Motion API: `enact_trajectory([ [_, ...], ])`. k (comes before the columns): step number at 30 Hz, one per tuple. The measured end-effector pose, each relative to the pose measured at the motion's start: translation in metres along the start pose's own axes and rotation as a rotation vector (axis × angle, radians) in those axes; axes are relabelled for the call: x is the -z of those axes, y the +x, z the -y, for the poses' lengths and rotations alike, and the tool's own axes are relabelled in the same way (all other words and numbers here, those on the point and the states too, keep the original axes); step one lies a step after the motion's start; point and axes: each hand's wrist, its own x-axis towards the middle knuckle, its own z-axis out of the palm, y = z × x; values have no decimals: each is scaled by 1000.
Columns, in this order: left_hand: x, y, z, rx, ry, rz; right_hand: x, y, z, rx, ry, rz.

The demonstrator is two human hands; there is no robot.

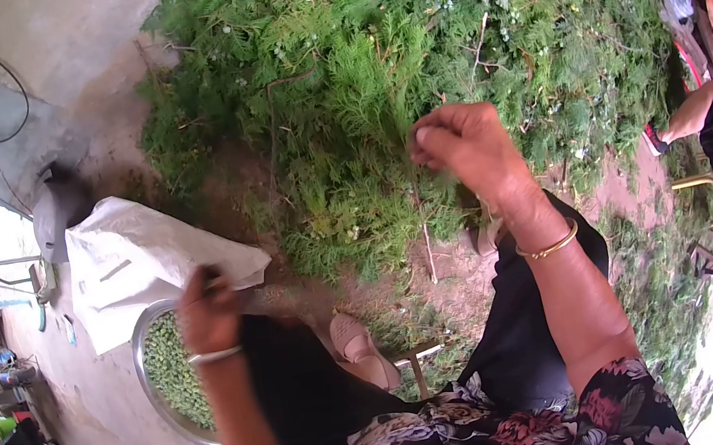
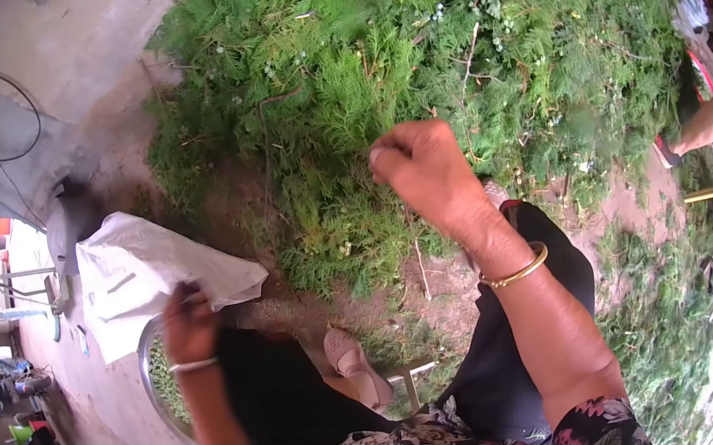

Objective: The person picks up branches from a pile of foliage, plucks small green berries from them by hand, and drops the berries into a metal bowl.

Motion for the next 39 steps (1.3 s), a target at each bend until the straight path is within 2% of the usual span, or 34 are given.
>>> enact_trajectory([
  [1,16,-16,-27,-321,125,-225,2,1,0,-2,53,-69],
  [2,15,-38,-52,-482,337,-457,5,1,1,-6,104,-139],
  [3,22,-56,-71,-565,418,-494,6,2,1,-15,107,-142],
  [4,45,-74,-84,-642,1124,-650,6,2,1,-1,102,-149],
  [5,81,-77,-124,-354,1288,-1070,5,1,1,13,95,-155],
  [7,73,-89,-97,-831,2554,-1268,3,1,1,8,52,-166],
  [9,29,-75,-70,-781,2257,-908,1,1,2,18,65,-175],
  [10,-10,-63,-44,-640,1969,-768,0,1,2,14,58,-173],
  [11,-24,-51,-16,-604,2064,-553,0,2,1,15,74,-175],
  [12,-36,-20,14,-467,1757,-437,0,3,1,14,92,-182],
  [13,-72,-9,53,-356,1614,-271,0,3,0,6,89,-188],
  [14,-46,24,87,-318,1844,16,0,2,1,21,91,-188],
  [15,-78,35,127,-237,1769,36,-1,1,2,35,93,-189],
  [16,-68,59,172,-164,1778,170,0,1,3,26,91,-197],
  [17,-59,84,214,137,1684,179,0,-1,5,25,103,-186],
  [19,-52,97,270,394,1157,23,3,-5,6,14,103,-189],
  [20,-17,132,315,403,1153,38,4,-7,7,-20,86,-161],
  [22,81,167,394,93,1038,-78,3,-8,9,-40,54,-114],
  [26,96,169,426,143,1070,-120,-5,-10,5,-41,-15,-61],
  [27,88,167,435,58,841,-241,-4,-11,5,-29,-17,-65],
  [28,83,168,438,-26,604,-357,-3,-11,5,-9,-59,-64],
  [29,82,171,435,-36,596,-354,-2,-11,6,11,-103,-61],
  [31,45,143,392,467,712,-231,1,-11,8,5,-102,-57],
  [32,27,127,374,461,711,-238,1,-10,4,-27,-63,-89],
  [34,-7,99,342,565,270,-147,5,-9,0,-32,-47,-146],
  [35,-12,85,331,557,268,-155,5,-9,-5,-29,-42,-136],
  [37,-17,60,311,511,10,-82,3,-7,-17,12,-165,-301],
  [38,-22,54,300,487,-54,-7,3,-6,-22,24,-165,-291],
  [39,-29,48,288,472,-62,0,4,-4,-27,-115,-369,-172],
])
